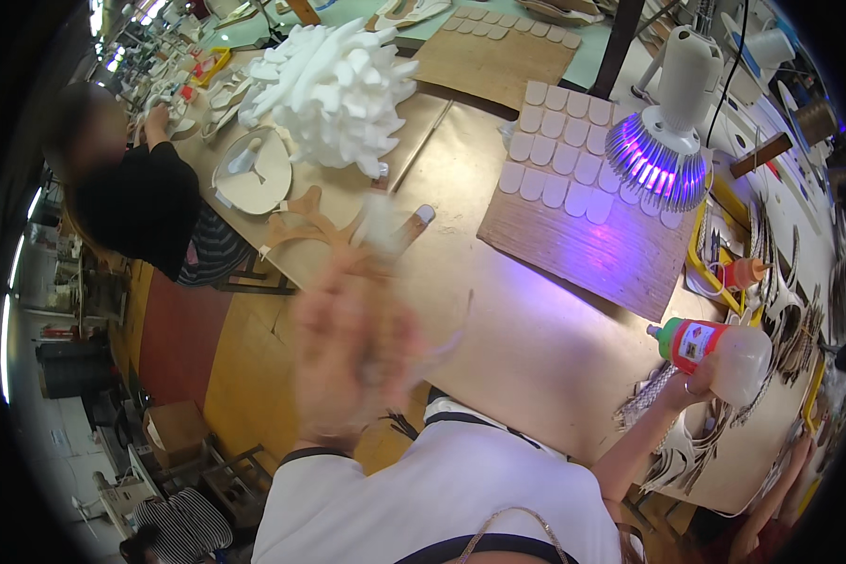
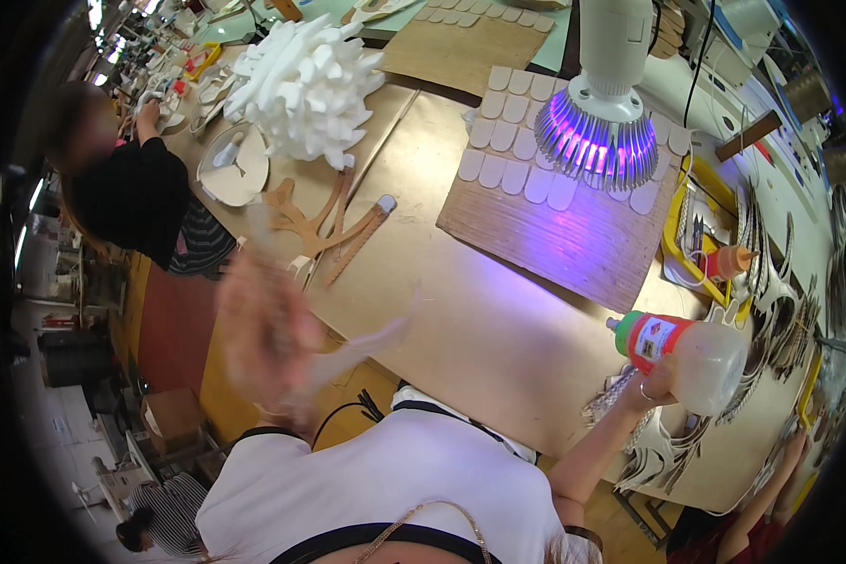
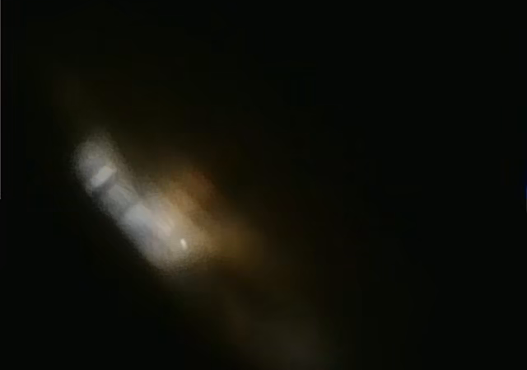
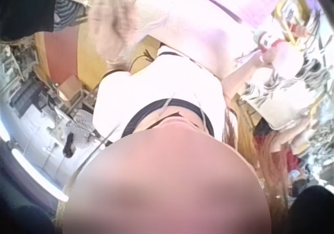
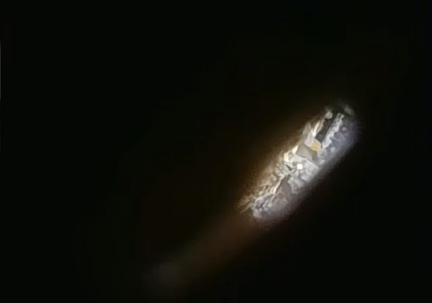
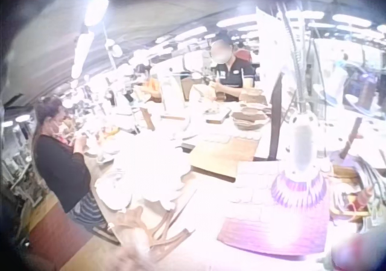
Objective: The person repeatedly picks up small wooden craft pieces, applies glue from a bottle to the edges, and places them on a work surface under a UV lamp. The person handles multiple pieces one at a time, applying glue and setting them down in a repetitive sequence.
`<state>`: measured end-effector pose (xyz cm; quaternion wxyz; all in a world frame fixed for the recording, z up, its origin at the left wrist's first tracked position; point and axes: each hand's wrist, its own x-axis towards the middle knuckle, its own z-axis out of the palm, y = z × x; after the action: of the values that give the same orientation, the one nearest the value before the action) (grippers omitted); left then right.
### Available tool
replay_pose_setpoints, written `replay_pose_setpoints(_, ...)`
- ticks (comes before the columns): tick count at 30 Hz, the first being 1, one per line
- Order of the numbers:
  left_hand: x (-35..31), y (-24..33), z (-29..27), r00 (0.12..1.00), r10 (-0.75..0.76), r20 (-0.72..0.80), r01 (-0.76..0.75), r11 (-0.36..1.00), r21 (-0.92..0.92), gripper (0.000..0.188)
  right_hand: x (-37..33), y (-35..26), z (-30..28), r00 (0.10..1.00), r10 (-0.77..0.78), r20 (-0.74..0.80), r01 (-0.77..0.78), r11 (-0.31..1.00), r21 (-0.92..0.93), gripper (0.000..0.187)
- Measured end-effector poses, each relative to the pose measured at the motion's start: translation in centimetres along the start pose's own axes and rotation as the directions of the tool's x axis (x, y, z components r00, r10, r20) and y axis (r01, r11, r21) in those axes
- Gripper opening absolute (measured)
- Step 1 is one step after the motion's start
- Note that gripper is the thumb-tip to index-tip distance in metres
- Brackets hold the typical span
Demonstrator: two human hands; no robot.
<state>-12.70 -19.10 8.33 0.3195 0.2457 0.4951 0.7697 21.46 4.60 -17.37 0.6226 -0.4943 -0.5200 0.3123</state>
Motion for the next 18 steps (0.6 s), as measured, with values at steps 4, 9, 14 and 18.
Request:
replay_pose_setpoints(4,0.2,6.0,-3.4,0.961,0.27,-0.055,-0.271,0.962,-0.027,0.032,0.2,0.1,0.2,1.0,0.007,-0.012,-0.007,1.0,-0.017,0.073)
replay_pose_setpoints(9,2.1,7.5,-7.3,0.837,0.484,-0.255,-0.241,0.745,0.622,0.019,0.2,0.1,0.2,0.999,0.029,-0.024,-0.029,0.999,-0.026,0.07)
replay_pose_setpoints(14,9.3,-0.2,-17.3,0.943,0.27,-0.195,0.019,0.54,0.841,0.018,0.1,0.2,0.0,0.998,0.035,-0.043,-0.037,0.999,-0.035,0.068)
replay_pose_setpoints(18,12.6,-9.1,-24.6,0.895,0.186,-0.406,0.187,0.669,0.719,0.02,-0.2,0.0,-0.4,0.997,0.037,-0.065,-0.039,0.998,-0.039,0.066)
